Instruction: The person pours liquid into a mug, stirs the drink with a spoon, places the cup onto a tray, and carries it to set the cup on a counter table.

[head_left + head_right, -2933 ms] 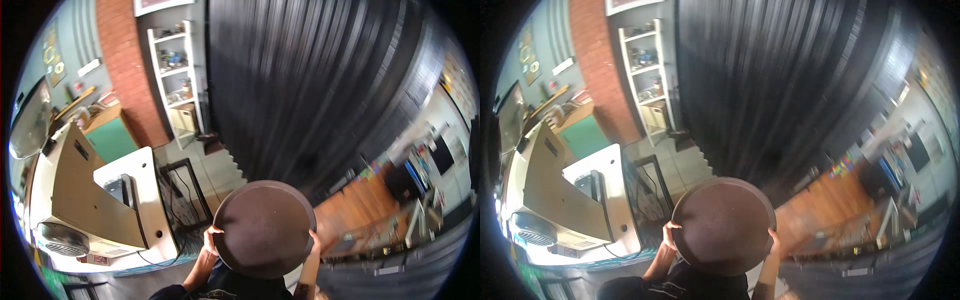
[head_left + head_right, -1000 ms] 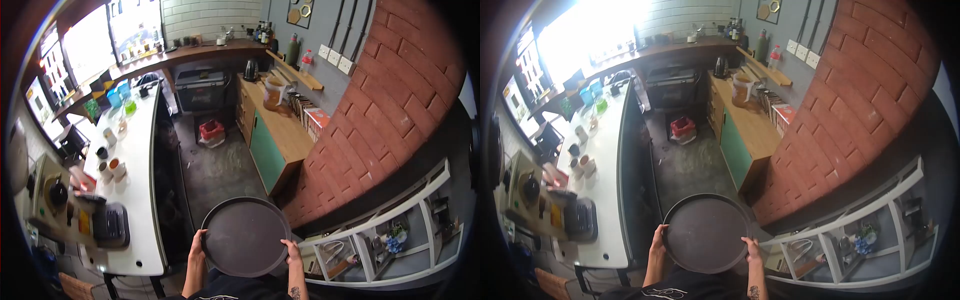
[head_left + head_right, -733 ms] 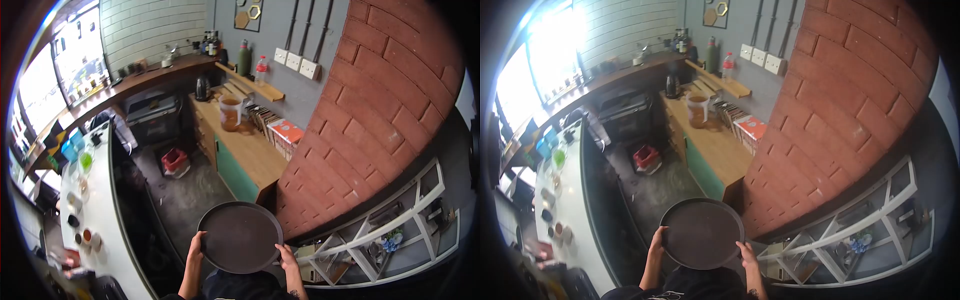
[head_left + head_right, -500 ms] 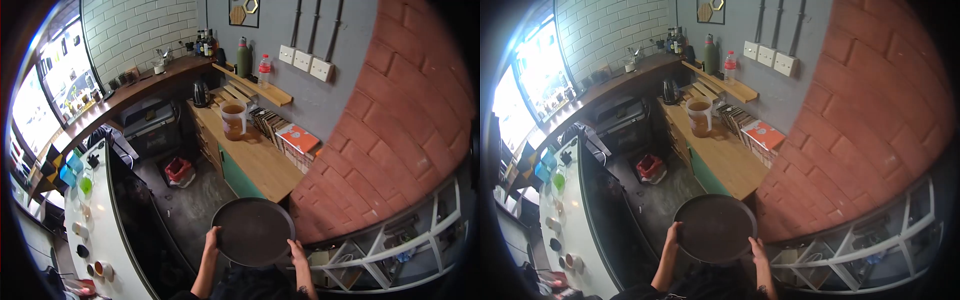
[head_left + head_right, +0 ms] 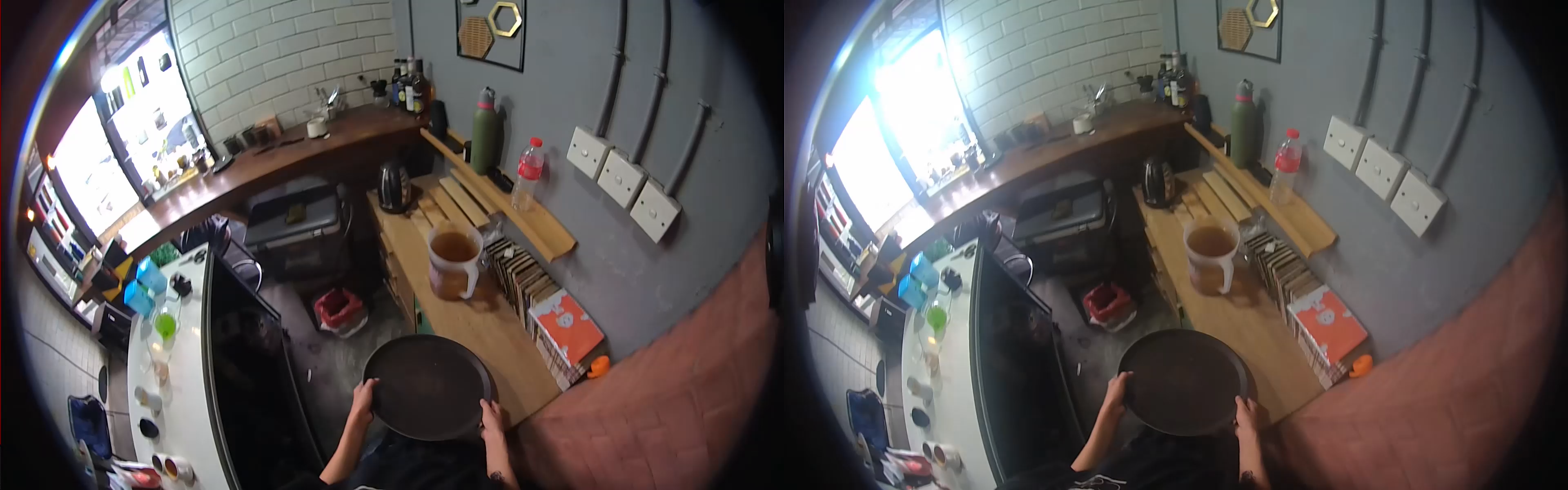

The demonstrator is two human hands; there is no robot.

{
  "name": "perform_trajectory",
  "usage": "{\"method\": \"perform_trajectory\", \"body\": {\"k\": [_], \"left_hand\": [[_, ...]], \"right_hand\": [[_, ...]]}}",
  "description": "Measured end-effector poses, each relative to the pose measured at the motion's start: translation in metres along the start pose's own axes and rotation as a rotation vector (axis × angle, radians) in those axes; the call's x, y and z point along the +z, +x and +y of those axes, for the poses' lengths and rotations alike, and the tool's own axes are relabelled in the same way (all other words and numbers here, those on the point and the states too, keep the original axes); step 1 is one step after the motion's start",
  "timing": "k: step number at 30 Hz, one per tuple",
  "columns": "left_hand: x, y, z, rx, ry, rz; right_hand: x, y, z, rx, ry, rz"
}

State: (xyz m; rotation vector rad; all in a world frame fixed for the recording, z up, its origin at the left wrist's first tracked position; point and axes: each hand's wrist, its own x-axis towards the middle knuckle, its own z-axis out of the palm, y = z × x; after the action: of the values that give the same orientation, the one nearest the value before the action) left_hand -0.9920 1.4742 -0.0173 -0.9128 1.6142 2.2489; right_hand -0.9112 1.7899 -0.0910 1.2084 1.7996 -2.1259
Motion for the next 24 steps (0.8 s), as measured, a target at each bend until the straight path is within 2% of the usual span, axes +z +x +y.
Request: {"method": "perform_trajectory", "body": {"k": [2,3,5,7,8,10,12,18,21,23,24], "left_hand": [[0.008,0.025,-0.003,-0.005,0.041,-0.029],[0.012,0.032,-0.004,0.020,0.115,-0.109],[0.037,0.048,-0.002,0.050,0.177,-0.223],[0.048,0.049,0.000,-0.138,0.312,-0.285],[0.038,0.085,-0.032,-0.194,0.368,-0.340],[0.057,0.087,-0.030,-0.237,0.366,-0.394],[0.070,0.091,-0.036,-0.306,0.331,-0.466],[0.119,0.098,-0.024,-0.425,0.588,-0.533],[0.137,0.099,-0.021,-0.382,0.613,-0.509],[0.133,0.121,-0.038,-0.377,0.592,-0.530],[0.132,0.124,-0.037,-0.373,0.575,-0.550]], "right_hand": [[0.002,0.024,-0.001,0.009,0.014,0.076],[-0.003,0.019,-0.013,0.010,0.005,0.150],[-0.017,0.023,-0.025,0.006,-0.042,0.149],[-0.028,0.034,-0.023,-0.012,-0.030,0.238],[-0.035,0.042,-0.023,-0.015,-0.020,0.254],[-0.056,0.052,-0.006,-0.004,-0.080,0.288],[-0.070,0.052,0.010,0.005,-0.005,0.321],[-0.078,0.050,0.026,-0.001,0.034,0.417],[-0.080,0.054,0.023,-0.045,0.024,0.410],[-0.076,0.052,0.011,0.065,-0.023,0.382],[-0.078,0.053,0.009,0.061,-0.155,0.340]]}}
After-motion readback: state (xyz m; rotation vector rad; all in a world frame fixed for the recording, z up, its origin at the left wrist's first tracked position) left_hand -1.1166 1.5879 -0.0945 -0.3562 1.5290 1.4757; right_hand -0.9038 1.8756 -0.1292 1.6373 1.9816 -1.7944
